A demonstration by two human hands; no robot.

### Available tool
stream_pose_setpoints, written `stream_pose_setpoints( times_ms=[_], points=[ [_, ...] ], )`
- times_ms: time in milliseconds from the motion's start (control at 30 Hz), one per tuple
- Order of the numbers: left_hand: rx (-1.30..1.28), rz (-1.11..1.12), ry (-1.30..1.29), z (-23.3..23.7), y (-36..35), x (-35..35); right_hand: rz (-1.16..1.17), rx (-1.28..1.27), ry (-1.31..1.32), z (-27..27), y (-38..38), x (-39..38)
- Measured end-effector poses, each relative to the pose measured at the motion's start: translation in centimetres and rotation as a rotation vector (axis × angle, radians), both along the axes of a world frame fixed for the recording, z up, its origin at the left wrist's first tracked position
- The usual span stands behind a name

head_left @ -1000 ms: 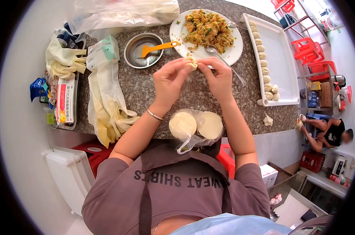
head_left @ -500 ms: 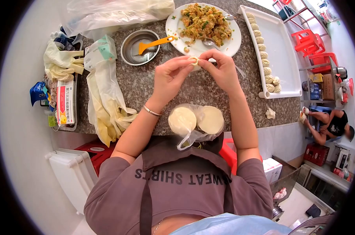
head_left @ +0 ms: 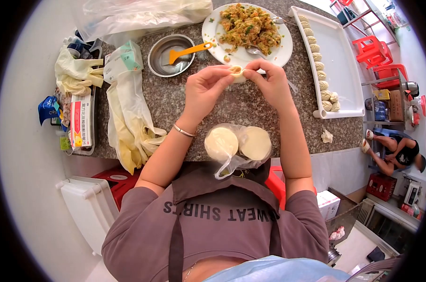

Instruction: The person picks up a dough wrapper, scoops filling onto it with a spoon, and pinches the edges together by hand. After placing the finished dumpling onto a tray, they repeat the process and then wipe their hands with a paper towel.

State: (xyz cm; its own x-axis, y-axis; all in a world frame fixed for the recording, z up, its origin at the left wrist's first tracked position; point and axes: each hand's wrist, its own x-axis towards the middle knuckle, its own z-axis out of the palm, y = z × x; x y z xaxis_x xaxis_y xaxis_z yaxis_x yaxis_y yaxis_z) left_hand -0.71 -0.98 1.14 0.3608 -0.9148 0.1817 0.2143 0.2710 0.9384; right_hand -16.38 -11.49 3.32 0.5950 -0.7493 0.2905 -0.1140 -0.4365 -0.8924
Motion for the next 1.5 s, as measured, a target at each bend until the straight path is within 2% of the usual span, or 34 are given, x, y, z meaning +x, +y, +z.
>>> stream_pose_setpoints(
  times_ms=[100, 200, 267, 467, 500, 567, 800, 867, 1200, 1300, 1400, 1467, 1500],
  points=[
    [-0.043, -0.016, -0.050, -0.3, 0.0, -0.1, 0.031, 0.031, -0.028, 0.3, -0.1, -0.1],
    [-0.029, 0.010, -0.105, -0.2, 0.1, -0.2, 0.056, -0.073, -0.007, 0.3, 0.1, 0.0],
    [0.007, 0.052, -0.183, 0.0, 0.3, -0.2, -0.013, -0.099, -0.007, -0.1, 0.5, 0.4],
    [0.113, 0.147, -0.291, 0.3, 0.4, -0.1, 0.011, -0.153, -0.021, 0.4, 1.1, 0.6],
    [0.113, 0.147, -0.292, 0.3, 0.3, -0.2, 0.012, -0.153, -0.022, 0.4, 1.1, 0.6],
    [0.005, 0.098, -0.105, 0.3, 0.1, -0.5, -0.078, -0.181, -0.025, 0.3, 1.1, 0.6],
    [-0.087, 0.009, -0.176, -0.1, 0.1, -0.1, 0.042, 0.040, 0.012, 0.5, 0.0, -0.3],
    [-0.062, 0.020, -0.140, -0.1, 0.1, -0.2, 0.079, -0.057, 0.016, 0.6, 0.2, -0.1],
    [0.068, 0.117, -0.226, 0.1, 0.3, -0.2, 0.061, -0.173, 0.010, 0.6, 1.3, 0.6],
    [0.025, 0.122, -0.137, 0.1, 0.1, -0.5, -0.020, -0.210, -0.008, 0.0, 1.1, 0.8],
    [-0.015, 0.088, -0.048, -0.2, -0.1, -0.4, -0.066, -0.177, -0.047, -0.2, 0.6, 0.4],
    [-0.047, 0.061, -0.179, -0.3, 0.1, -0.2, 0.050, 0.019, -0.005, 0.0, 0.1, -0.1],
    [-0.049, 0.062, -0.178, -0.2, 0.1, -0.2, 0.051, 0.016, -0.005, 0.1, 0.1, -0.1]
  ],
)
